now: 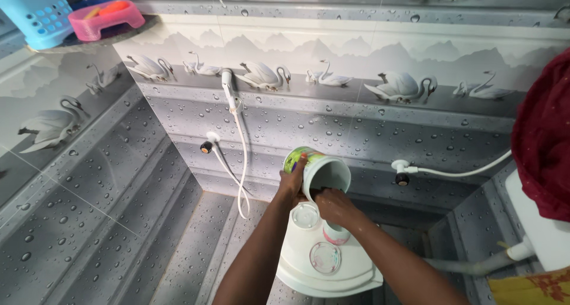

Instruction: The person washes several plastic containers and a small pink basket in a bathroom. They scrub the inside of each container with their hand, rinse them under a wall-mounted tap, and place them on a shelf or toilet lid. The person also washes their hands between items.

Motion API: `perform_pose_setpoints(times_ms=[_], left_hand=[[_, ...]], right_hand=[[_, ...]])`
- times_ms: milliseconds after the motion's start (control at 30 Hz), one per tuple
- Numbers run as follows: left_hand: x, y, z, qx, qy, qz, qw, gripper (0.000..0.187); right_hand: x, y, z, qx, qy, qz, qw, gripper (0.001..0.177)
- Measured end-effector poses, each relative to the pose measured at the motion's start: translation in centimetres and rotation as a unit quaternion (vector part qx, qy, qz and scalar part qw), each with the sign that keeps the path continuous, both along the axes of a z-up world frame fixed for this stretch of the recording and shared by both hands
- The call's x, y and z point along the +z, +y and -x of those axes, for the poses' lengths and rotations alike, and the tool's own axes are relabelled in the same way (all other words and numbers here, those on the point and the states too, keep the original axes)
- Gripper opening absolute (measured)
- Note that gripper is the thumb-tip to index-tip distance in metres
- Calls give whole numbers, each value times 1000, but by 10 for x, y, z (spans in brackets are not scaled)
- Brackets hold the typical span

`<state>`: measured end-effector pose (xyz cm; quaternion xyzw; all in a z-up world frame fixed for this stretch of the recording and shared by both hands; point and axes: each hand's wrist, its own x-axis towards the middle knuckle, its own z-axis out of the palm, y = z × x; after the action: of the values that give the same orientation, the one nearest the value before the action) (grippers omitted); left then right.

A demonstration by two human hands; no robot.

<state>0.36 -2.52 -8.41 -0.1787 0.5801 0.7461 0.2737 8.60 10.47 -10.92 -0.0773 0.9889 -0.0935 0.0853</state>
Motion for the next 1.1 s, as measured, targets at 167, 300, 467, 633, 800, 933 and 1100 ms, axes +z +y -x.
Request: perform_pose_setpoints(times_ms=[167,300,467,633,800,933,1100], left_hand=[[-33,-8,-1,-102,120,139,978,85],[-58,-6,-2,-108,226,188,950,72],[-85,-18,5,-23,146,147,978,52],[-114,-33,2,18,80,173,982,47],[-174,-46,-8,30,54,181,982,52],[-213,-45,-22,15,34,190,981,58],[-242,-37,-39,-11,38,227,973,56]], right_hand=[[-32,3,-2,-16,77,-11,997,27],[-33,2,-2,-6,124,-46,991,24],[-25,-5,-8,70,286,29,955,28],[-58,6,-12,-42,355,69,931,52],[-147,52,-34,-203,158,55,965,56],[-211,64,-56,-246,-14,43,968,66],[-276,62,-69,-211,-80,24,974,75]])
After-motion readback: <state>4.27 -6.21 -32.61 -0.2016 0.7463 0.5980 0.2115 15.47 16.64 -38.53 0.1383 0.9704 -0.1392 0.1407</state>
